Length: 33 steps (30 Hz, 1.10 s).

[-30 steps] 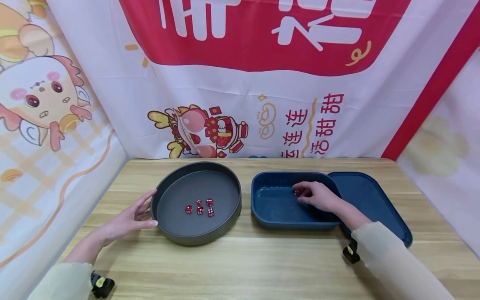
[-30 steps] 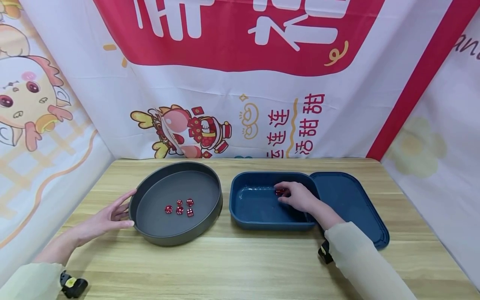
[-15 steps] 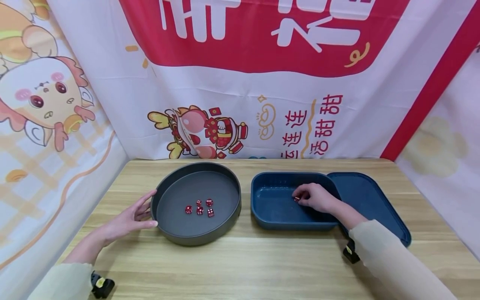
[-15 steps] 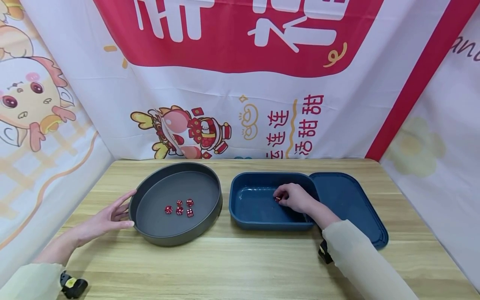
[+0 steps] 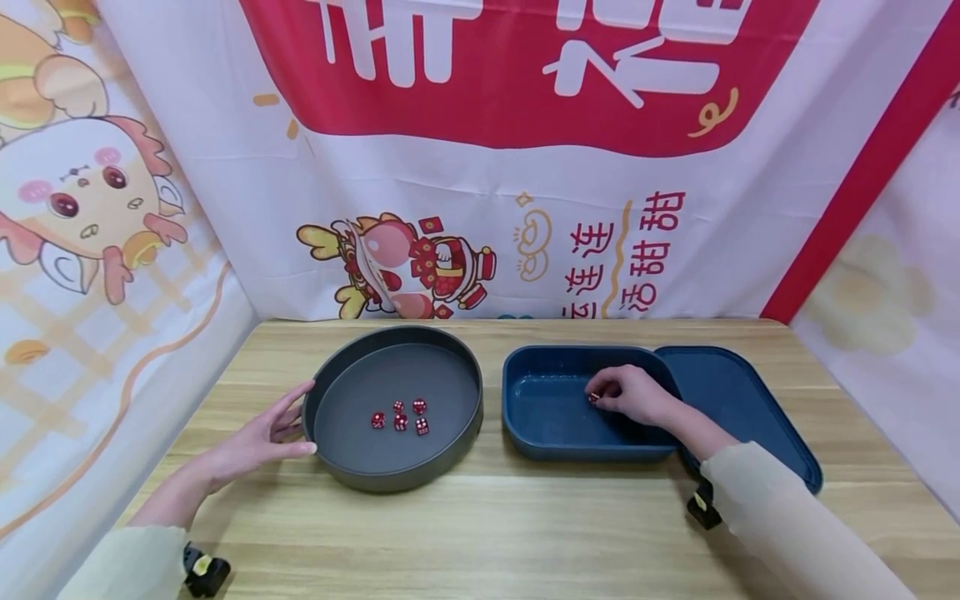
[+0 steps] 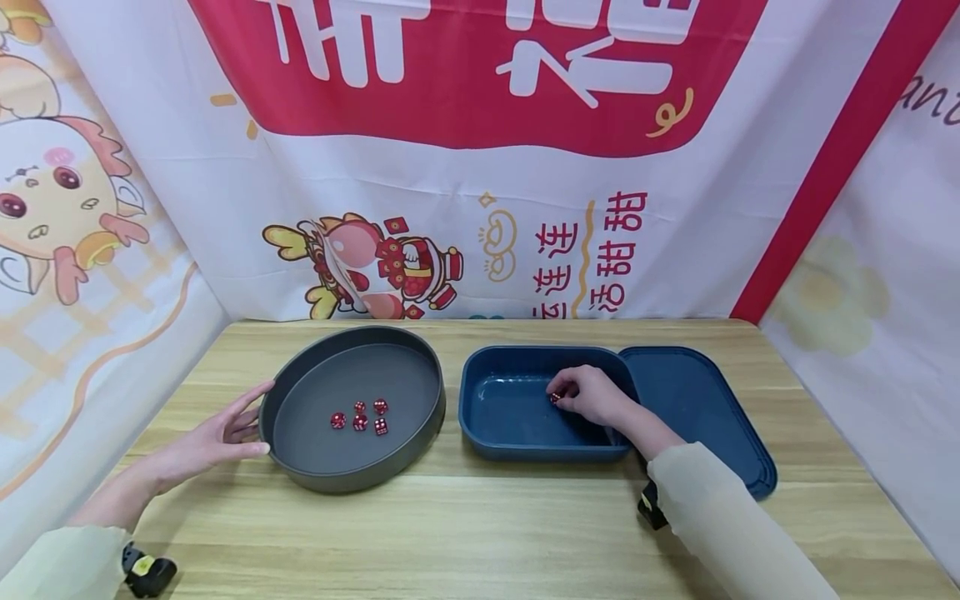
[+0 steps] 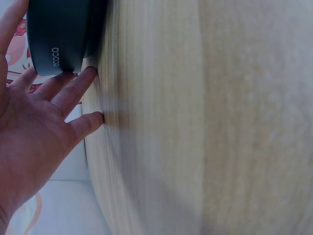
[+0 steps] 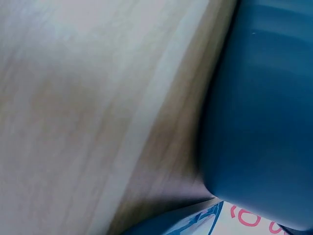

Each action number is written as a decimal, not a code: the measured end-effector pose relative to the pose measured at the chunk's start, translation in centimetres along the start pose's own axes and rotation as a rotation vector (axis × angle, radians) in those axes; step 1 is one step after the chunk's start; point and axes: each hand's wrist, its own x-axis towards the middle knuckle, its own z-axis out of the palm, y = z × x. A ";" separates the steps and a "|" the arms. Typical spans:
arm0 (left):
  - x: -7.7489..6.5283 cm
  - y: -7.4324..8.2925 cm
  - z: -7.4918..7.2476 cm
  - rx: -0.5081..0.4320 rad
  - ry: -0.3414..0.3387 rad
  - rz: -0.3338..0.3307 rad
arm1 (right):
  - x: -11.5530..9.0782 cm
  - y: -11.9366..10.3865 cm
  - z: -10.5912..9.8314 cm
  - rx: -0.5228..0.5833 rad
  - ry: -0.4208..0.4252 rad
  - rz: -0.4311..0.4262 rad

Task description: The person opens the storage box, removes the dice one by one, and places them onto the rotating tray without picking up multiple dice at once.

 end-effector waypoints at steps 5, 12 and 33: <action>0.0 0.0 0.0 -0.002 -0.002 0.010 | -0.2 -0.7 -0.2 0.038 0.026 -0.026; 0.1 0.0 0.0 0.003 -0.005 0.016 | 0.2 -2.9 -0.6 0.113 0.074 -0.090; 0.0 -0.2 0.1 -0.011 -0.003 0.004 | 6.3 -14.5 3.2 0.240 0.016 -0.248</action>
